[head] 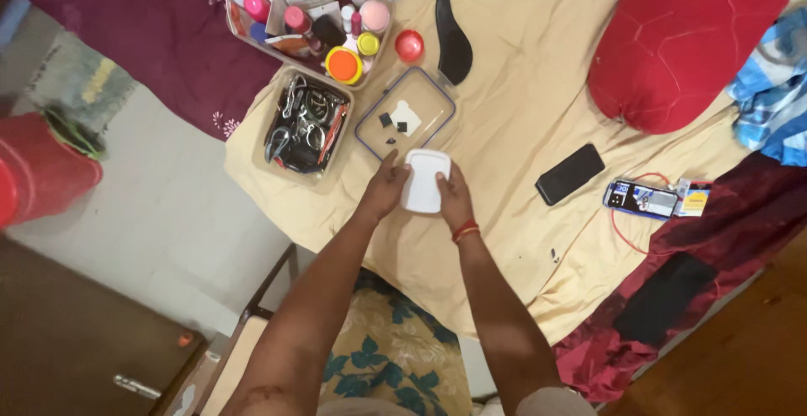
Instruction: The person organizes various items on a bed and a shelf. They handle a white container, a blue cloth, a black pouch, and a clear organizer filled with small bottles, moving them between the bed and a wooden shelf.
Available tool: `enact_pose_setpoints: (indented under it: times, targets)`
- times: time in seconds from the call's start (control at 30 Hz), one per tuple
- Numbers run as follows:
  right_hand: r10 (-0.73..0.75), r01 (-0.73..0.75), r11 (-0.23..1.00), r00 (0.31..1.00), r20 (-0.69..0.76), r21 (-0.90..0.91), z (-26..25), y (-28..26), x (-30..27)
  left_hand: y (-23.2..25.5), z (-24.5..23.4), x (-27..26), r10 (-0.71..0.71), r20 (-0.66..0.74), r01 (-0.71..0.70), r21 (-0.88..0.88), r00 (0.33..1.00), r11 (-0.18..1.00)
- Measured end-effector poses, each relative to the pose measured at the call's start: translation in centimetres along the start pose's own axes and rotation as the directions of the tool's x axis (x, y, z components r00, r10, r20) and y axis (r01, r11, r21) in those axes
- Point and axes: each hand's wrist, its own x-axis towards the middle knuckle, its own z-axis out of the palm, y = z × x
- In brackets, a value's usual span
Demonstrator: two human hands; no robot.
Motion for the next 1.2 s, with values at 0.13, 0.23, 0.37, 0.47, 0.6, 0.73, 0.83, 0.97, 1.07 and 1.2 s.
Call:
enact_pose_setpoints:
  times: [0.13,0.23,0.37,0.47,0.6,0.73,0.83,0.97,1.07,1.2]
  targets:
    - [0.053,-0.043,0.994,0.993,-0.106,0.099,-3.9,3.9,1.2,-1.2,1.5,-1.6,0.041,0.072,-0.050,0.132,0.997,0.990]
    - [0.108,-0.102,0.992,0.990,-0.089,0.068,-6.8,4.8,1.8,-0.5,3.1,-2.9,0.036,0.101,-0.059,0.236,0.994,0.970]
    - [-0.109,-0.034,0.915,0.938,-0.329,-0.402,-8.4,3.2,2.0,0.3,3.8,-3.5,-0.024,0.135,-0.010,0.248,0.991,0.969]
    - [-0.254,0.098,0.867,0.931,-0.264,-0.489,-8.5,-1.9,5.1,1.1,2.6,-2.1,0.070,0.125,-0.114,0.391,0.990,0.913]
    - [-0.471,0.336,0.677,0.881,-0.035,-0.655,-5.5,-8.7,14.3,1.5,0.2,1.1,0.110,0.144,-0.162,0.429,0.983,0.889]
    - [-0.537,0.436,0.454,0.830,0.152,-0.777,-0.5,-13.8,25.8,2.4,-2.3,3.7,0.188,0.187,-0.242,0.326,0.964,0.914]
    - [-0.518,0.404,0.417,0.841,0.153,-0.814,3.4,-16.1,31.2,2.9,-3.7,5.4,0.182,0.202,-0.233,0.266,0.962,0.935]
    - [-0.240,0.113,0.428,0.971,0.007,-0.897,7.2,-16.9,35.6,2.8,-5.6,5.2,0.158,0.184,-0.197,0.219,0.970,0.956]
    - [-0.337,0.121,0.313,0.942,0.009,-0.942,8.2,-14.5,38.1,2.8,-6.8,5.4,0.188,0.203,-0.212,0.107,0.961,0.971]
    - [-0.597,0.219,0.347,0.802,-0.035,-0.912,7.7,-11.5,37.9,3.0,-7.5,5.0,0.224,0.180,-0.260,0.214,0.958,0.942]
